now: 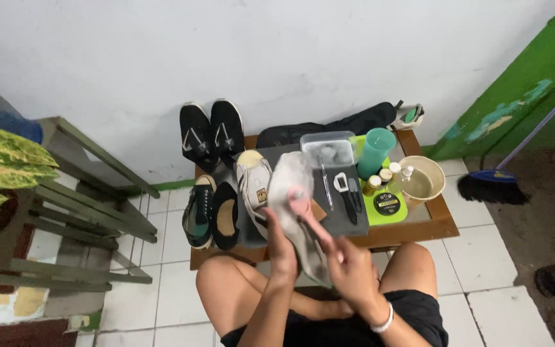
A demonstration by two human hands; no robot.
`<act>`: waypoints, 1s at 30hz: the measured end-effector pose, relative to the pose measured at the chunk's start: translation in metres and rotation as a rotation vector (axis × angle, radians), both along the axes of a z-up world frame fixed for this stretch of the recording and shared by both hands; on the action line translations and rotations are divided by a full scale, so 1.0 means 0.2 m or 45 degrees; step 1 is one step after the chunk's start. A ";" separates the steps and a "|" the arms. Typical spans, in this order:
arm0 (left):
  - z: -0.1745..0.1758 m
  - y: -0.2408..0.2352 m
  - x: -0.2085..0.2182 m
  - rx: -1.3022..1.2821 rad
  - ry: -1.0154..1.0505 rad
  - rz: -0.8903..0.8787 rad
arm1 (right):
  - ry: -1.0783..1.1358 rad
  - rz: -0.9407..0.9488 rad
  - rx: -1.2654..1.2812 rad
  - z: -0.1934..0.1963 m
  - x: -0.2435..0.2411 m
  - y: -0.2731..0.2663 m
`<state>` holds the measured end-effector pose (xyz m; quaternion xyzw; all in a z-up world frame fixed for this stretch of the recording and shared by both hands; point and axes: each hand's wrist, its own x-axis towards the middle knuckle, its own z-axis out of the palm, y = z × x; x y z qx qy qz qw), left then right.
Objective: The person scrubs the sole of a white sneaker with a small tool, then uses a pink toothbrush to scrub the sole and sides of the shoe. The person holds the shoe in their left hand and scrubs with their right hand.
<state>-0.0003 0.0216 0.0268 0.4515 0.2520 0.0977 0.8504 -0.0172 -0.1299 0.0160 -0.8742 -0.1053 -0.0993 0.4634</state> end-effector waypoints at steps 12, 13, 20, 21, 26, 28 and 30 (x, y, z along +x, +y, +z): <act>0.53 -0.17 -0.06 -0.186 -0.016 0.033 | -0.170 -0.069 0.114 0.35 0.07 0.05; 0.39 -0.13 -0.04 -0.185 -0.006 0.036 | -0.161 -0.067 0.115 0.31 0.02 0.03; 0.31 -0.14 -0.01 -0.064 -0.076 -0.013 | -0.181 0.004 0.112 0.32 0.09 -0.01; 0.16 -0.14 -0.01 -0.073 -0.223 -0.077 | -0.240 -0.023 0.133 0.36 0.12 -0.01; 0.53 -0.11 -0.01 0.030 0.089 0.030 | -0.091 0.014 0.103 0.20 0.00 -0.02; 0.55 -0.11 -0.01 0.022 0.087 0.050 | -0.012 0.033 0.100 0.22 0.02 -0.01; 0.61 -0.17 -0.04 -0.068 0.105 -0.049 | -0.252 -0.034 0.006 0.30 0.09 -0.01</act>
